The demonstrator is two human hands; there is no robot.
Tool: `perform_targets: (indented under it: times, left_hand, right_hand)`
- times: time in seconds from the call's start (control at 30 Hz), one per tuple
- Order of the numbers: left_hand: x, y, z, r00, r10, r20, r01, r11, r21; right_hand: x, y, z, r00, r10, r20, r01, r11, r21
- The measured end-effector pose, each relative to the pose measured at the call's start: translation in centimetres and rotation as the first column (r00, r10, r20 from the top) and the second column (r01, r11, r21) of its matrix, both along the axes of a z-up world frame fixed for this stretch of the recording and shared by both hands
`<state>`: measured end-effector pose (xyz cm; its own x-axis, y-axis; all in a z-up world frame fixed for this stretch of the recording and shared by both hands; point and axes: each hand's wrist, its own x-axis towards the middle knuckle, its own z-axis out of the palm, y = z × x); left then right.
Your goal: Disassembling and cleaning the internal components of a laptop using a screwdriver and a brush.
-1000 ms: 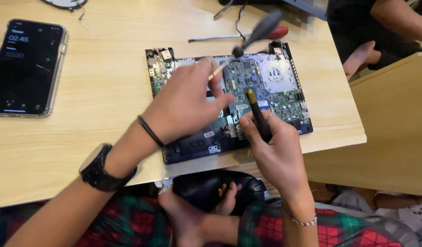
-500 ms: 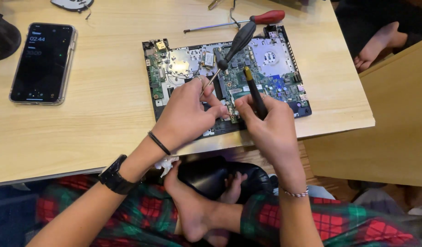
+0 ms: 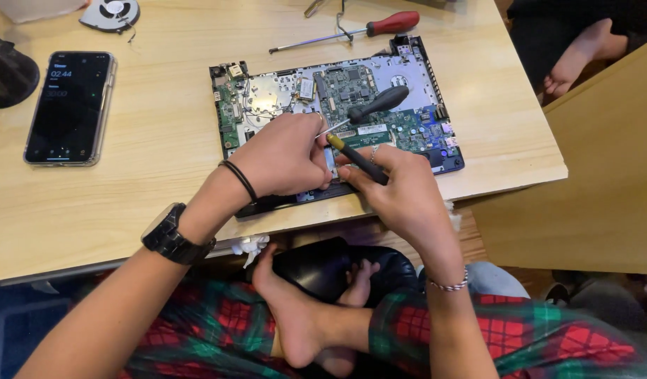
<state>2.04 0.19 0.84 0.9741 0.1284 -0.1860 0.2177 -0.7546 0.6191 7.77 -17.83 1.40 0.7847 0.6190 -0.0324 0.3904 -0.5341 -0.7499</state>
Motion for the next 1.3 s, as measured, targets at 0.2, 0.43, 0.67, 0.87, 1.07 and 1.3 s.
perform_targets:
  times: [0.2,0.43,0.67,0.87,1.07,1.3]
  left_hand:
    - [-0.6,0.1,-0.3,0.998,0.048,0.047,-0.042,0.993,-0.107]
    - [-1.5,0.3,-1.9,0.953,0.239,0.183,-0.185,0.944,-0.272]
    - [-1.3,-0.2,-2.1,0.948,0.281,0.151,-0.239,0.939,-0.247]
    - [0.3,0.1,-2.0,0.972,0.215,0.093,-0.201,0.969,-0.142]
    - [0.7,0.3,-1.8,0.98,0.192,0.051,-0.185,0.976,-0.118]
    - [0.1,0.0,-0.8,0.981,0.189,0.039,-0.18,0.968,-0.174]
  right_hand:
    - [0.3,0.5,-0.3,0.999,0.031,-0.016,-0.032,0.998,-0.056]
    - [0.9,0.5,-1.4,0.997,-0.033,-0.071,0.036,0.999,0.037]
    - [1.1,0.5,-0.2,0.978,-0.153,-0.144,0.148,0.988,-0.047]
    - [1.5,-0.1,0.1,0.973,-0.15,-0.174,0.141,0.988,-0.064]
    - [0.2,0.2,1.3,0.98,-0.073,-0.183,0.066,0.997,-0.043]
    - [0.4,0.3,1.8,0.995,-0.026,-0.094,0.022,0.999,-0.04]
